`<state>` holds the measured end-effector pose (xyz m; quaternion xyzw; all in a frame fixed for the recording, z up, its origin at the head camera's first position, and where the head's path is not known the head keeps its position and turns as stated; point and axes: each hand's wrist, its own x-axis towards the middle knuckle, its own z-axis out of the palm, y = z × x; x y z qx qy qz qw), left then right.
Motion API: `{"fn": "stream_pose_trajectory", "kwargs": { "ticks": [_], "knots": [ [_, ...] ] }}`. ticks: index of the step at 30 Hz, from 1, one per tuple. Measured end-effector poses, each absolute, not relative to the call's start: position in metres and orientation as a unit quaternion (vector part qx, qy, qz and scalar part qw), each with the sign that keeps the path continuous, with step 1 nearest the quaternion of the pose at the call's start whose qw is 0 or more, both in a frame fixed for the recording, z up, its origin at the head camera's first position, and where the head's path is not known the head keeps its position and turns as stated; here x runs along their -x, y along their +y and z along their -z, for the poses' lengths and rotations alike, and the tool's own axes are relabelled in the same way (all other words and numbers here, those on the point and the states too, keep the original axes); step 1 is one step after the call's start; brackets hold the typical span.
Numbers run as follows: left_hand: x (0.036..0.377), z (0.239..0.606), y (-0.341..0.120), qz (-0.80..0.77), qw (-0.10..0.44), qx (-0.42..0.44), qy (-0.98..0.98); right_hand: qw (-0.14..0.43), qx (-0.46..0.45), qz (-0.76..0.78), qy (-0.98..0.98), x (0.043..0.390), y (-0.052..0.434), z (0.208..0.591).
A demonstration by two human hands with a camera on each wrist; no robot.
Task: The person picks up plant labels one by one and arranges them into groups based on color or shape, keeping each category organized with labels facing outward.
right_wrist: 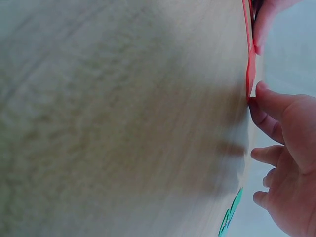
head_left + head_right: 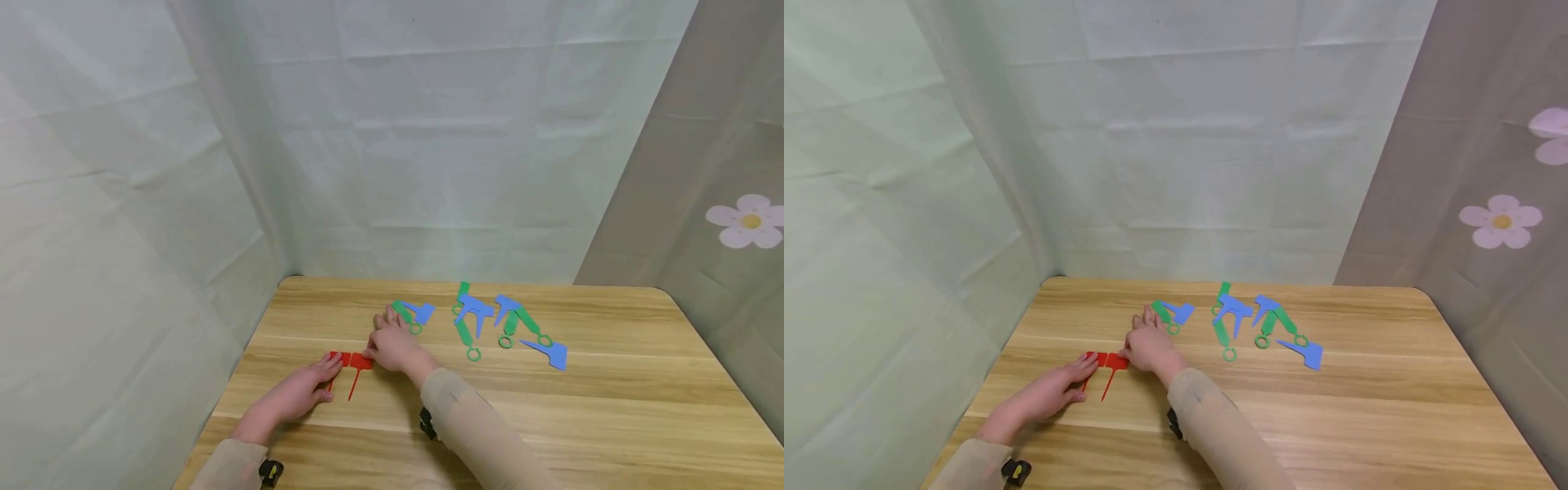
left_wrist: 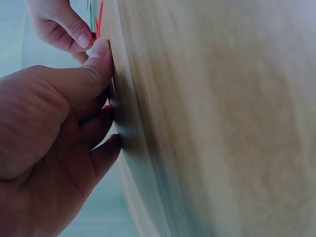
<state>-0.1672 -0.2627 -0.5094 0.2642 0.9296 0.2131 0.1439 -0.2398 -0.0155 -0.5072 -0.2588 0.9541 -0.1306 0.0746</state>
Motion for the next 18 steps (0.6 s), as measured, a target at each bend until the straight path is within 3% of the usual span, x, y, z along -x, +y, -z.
{"fn": "stream_pose_trajectory", "kwargs": {
  "ticks": [18],
  "knots": [
    [0.1628, 0.5113, -0.2596, -0.208, 0.111, -0.253, 0.938, 0.064, 0.268, 0.129, 0.953, 0.2385, -0.0121, 0.5056]
  ]
}}
